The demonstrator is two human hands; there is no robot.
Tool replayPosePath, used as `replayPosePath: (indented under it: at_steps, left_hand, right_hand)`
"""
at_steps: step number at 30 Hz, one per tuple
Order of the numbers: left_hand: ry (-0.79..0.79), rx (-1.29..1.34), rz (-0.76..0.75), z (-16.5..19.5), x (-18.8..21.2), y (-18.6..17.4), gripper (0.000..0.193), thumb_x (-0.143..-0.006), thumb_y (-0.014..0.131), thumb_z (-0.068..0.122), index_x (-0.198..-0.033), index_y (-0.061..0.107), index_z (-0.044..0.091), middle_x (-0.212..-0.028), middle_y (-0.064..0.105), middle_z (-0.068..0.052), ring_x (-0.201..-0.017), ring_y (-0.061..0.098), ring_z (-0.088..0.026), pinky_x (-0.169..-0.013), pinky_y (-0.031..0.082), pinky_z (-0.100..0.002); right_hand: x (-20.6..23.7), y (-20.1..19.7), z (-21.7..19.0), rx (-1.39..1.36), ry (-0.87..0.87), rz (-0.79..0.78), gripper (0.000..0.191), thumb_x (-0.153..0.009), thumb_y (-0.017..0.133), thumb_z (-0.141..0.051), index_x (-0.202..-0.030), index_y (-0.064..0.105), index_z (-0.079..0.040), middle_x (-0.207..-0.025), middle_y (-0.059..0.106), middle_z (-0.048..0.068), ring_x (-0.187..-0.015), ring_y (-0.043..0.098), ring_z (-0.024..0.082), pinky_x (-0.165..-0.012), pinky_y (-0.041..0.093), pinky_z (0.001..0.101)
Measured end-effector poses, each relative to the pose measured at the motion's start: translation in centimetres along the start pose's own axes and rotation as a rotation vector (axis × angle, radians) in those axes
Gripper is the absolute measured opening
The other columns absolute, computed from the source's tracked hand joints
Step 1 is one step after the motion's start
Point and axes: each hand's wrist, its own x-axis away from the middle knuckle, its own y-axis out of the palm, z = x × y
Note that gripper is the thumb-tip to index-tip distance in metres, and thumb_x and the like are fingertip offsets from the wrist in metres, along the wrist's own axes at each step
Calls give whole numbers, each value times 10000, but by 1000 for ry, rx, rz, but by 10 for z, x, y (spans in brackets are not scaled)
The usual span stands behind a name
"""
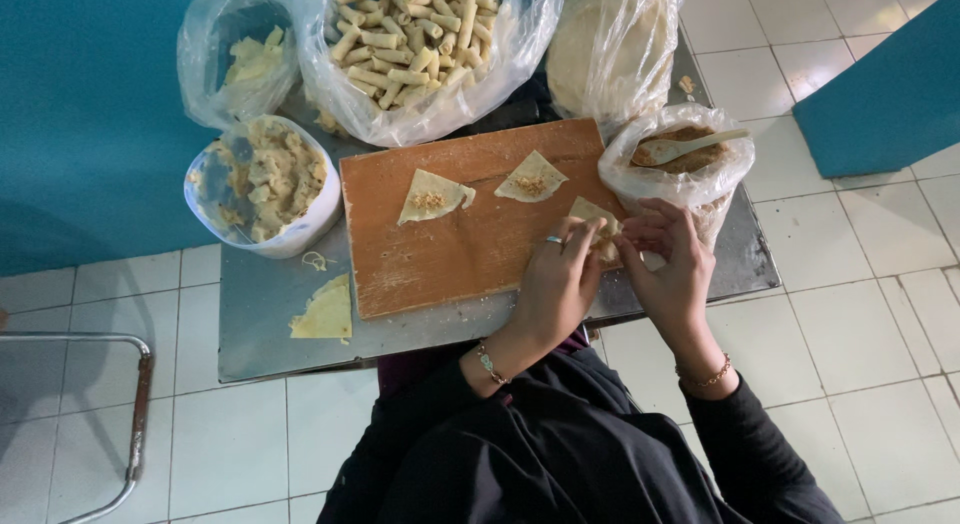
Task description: The person sits at a small metal table and spoons brown filling from a plastic bag onto triangular dough wrappers laid on a wooden board, then folds the wrappers over the filling into filled pastries and sets the folded pieces aside. Bags of already rolled dough pieces and a bowl of dough sit on the table.
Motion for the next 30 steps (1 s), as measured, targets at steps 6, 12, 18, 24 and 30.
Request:
replayPosePath:
  at_steps: [6,12,18,24,30]
  left_hand:
    - [30,39,17,-2,0,5,491,-929,595,-38,-1404,497,32,-1378,507,-266,-1125,640,-425,-925,540,-460]
    - [6,-273,33,-4,6,-12,418,-955,688,141,-1308,524,-13,-1100,602,-191,-984,617,-341,-837,454,-472]
    - [42,-442,52,0,4,-14,520,-887,735,205,-1320,534,-1,-974,651,-137,-962,594,-304,-808,418,-447]
    - [-10,-369,41,-1,5,0,539,-914,714,127,-1399,498,34,-932,653,-125,-989,626,-325,-854,421,-459]
    - [-27,-163,16,-3,7,6,637,-896,647,3,-1488,414,-5,-1063,645,-219,-992,621,-405,-917,462,-508]
  right_hand:
    - [3,5,4,-51,28,0,476,-912,765,33,-1334,545,14,-1093,716,96,-970,732,116,-781,612,242]
    - [5,6,5,-60,36,-3,468,-922,765,30,-1336,549,4,-1087,716,84,-955,722,107,-768,599,236]
    - [6,7,3,-38,17,11,443,-931,760,28,-1328,566,-3,-1088,716,83,-955,727,107,-770,602,238]
    - [7,7,5,-32,21,12,453,-921,762,31,-1327,565,2,-1087,719,82,-947,731,106,-764,605,243]
    - [8,9,7,-37,16,22,454,-921,757,42,-1331,564,12,-1090,717,93,-942,731,112,-773,607,243]
